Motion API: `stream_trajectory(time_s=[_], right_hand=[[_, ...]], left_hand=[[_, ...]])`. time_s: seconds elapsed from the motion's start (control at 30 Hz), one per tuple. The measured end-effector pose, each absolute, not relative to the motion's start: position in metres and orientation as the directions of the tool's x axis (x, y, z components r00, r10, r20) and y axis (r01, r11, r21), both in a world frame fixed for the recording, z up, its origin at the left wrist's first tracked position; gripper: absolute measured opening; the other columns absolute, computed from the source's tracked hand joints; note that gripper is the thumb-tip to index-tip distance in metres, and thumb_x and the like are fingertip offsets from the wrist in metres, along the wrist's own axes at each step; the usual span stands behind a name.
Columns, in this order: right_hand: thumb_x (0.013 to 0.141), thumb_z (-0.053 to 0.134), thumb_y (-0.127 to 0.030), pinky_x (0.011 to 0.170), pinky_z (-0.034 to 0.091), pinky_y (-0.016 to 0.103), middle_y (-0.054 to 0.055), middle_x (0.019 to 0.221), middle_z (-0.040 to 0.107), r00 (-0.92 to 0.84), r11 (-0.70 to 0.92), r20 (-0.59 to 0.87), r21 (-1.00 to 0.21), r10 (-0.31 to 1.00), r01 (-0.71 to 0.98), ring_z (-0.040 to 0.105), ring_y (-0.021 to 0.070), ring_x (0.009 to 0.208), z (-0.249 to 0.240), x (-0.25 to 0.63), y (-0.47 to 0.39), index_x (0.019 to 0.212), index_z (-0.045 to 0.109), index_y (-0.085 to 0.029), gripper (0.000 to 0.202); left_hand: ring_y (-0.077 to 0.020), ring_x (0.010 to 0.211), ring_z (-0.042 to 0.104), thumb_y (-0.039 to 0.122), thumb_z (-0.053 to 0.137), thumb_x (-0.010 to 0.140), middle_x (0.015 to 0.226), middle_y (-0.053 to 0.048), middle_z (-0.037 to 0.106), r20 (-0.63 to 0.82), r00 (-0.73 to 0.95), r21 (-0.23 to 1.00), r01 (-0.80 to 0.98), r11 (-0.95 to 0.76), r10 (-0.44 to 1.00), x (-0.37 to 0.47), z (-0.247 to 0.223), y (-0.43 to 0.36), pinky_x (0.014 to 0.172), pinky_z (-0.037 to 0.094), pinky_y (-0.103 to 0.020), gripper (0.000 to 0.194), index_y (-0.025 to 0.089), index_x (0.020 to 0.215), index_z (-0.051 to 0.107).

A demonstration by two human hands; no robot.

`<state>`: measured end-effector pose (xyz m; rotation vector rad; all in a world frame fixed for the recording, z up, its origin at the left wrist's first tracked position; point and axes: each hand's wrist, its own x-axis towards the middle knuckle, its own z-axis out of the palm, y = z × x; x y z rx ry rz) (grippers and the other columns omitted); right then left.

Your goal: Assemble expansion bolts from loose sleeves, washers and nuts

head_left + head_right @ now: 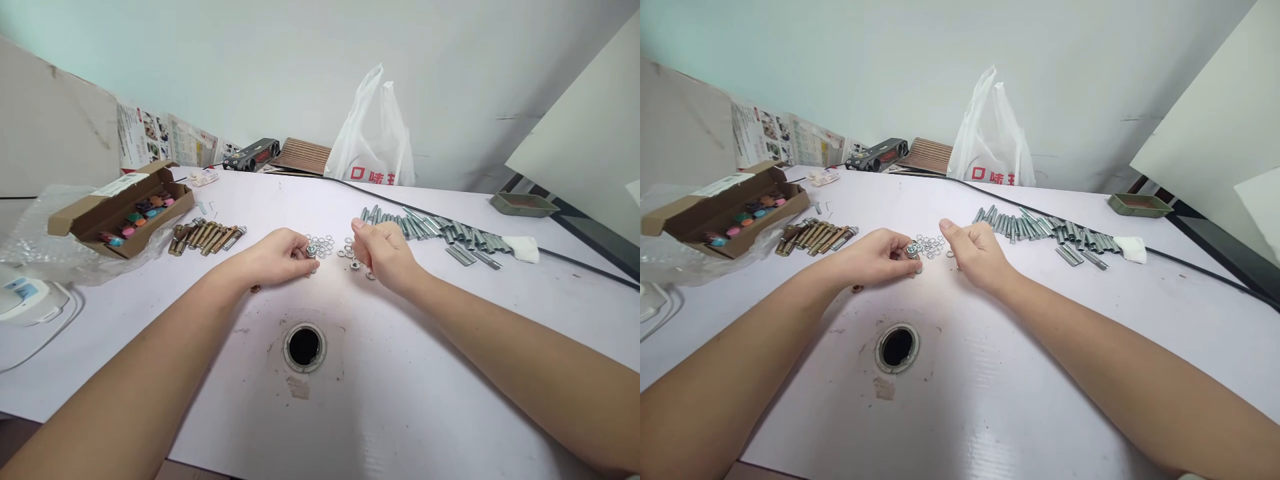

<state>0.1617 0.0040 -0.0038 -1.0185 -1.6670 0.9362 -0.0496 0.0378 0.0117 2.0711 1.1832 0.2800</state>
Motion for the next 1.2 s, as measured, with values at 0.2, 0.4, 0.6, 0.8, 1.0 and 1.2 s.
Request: stream_trajectory(time_s=[0.2, 0.4, 0.6, 0.8, 1.0, 1.2], right_hand=[[0.088, 0.046, -0.041, 0.047, 0.020, 0.025, -0.001, 0.045, 0.022, -0.035, 0.230, 0.295, -0.659, 0.955, 0.716, 0.019, 0.0057, 0.043, 0.011, 0.188, 0.022, 0.048, 0.023, -0.015, 0.053], [0.080, 0.044, -0.044, 0.052, 0.029, 0.030, 0.009, 0.064, 0.054, 0.184, -0.179, 0.102, -0.058, 0.978, 0.982, 0.046, 0.0182, 0.056, 0.010, 0.234, 0.043, 0.061, 0.051, -0.016, 0.035], [0.081, 0.047, -0.047, 0.053, 0.035, 0.033, 0.012, 0.073, 0.057, 0.236, -0.237, 0.024, 0.031, 0.971, 0.971, 0.054, 0.0239, 0.067, 0.005, 0.241, 0.042, 0.069, 0.054, -0.015, 0.035], [0.078, 0.051, -0.043, 0.055, 0.037, 0.033, 0.011, 0.074, 0.058, 0.248, -0.248, 0.006, 0.017, 0.969, 0.969, 0.056, 0.0241, 0.068, 0.009, 0.241, 0.042, 0.076, 0.056, -0.016, 0.027], [0.067, 0.060, -0.037, 0.050, 0.035, 0.033, 0.010, 0.067, 0.056, 0.282, -0.293, -0.170, -0.046, 0.944, 0.955, 0.053, 0.0194, 0.054, 0.019, 0.248, 0.046, 0.068, 0.060, -0.014, 0.023], [0.064, 0.061, -0.039, 0.049, 0.033, 0.032, 0.007, 0.061, 0.052, 0.247, -0.283, -0.299, -0.082, 0.922, 0.956, 0.046, 0.0156, 0.047, 0.023, 0.250, 0.047, 0.064, 0.062, -0.016, 0.024]], left_hand=[[-0.0076, 0.040, 0.042, 0.046, 0.060, 0.078, 0.071, -0.003, 0.062, -0.209, 0.511, 0.696, 0.676, -0.240, 0.834, -0.055, 0.017, 0.037, 0.035, 0.031, -0.022, 0.031, 0.016, 0.074, 0.055], [-0.0132, 0.059, 0.052, 0.038, 0.051, 0.080, 0.068, -0.003, 0.061, 0.038, 0.255, 0.555, 0.798, -0.232, 0.966, -0.078, 0.029, 0.055, 0.052, 0.036, -0.025, 0.024, 0.015, 0.078, 0.058], [-0.0151, 0.055, 0.046, 0.054, 0.053, 0.074, 0.059, -0.003, 0.052, -0.052, 0.058, 0.258, 0.965, -0.042, 0.997, -0.108, 0.028, 0.072, 0.050, 0.029, -0.028, 0.039, 0.017, 0.061, 0.048], [-0.0211, 0.063, 0.056, 0.057, 0.061, 0.063, 0.068, -0.008, 0.061, -0.147, -0.018, 0.128, 0.991, 0.037, 0.989, -0.122, 0.020, 0.082, 0.051, 0.031, -0.029, 0.039, 0.018, 0.062, 0.059], [-0.0231, 0.074, 0.058, 0.045, 0.064, 0.059, 0.085, -0.009, 0.064, -0.020, -0.081, 0.154, 0.984, 0.083, 0.996, -0.124, 0.019, 0.084, 0.057, 0.036, -0.028, 0.048, 0.017, 0.098, 0.064], [-0.0188, 0.070, 0.057, 0.033, 0.059, 0.064, 0.082, -0.003, 0.064, -0.082, 0.006, 0.287, 0.958, 0.017, 0.997, -0.104, 0.036, 0.062, 0.054, 0.037, -0.026, 0.033, 0.021, 0.095, 0.061]])
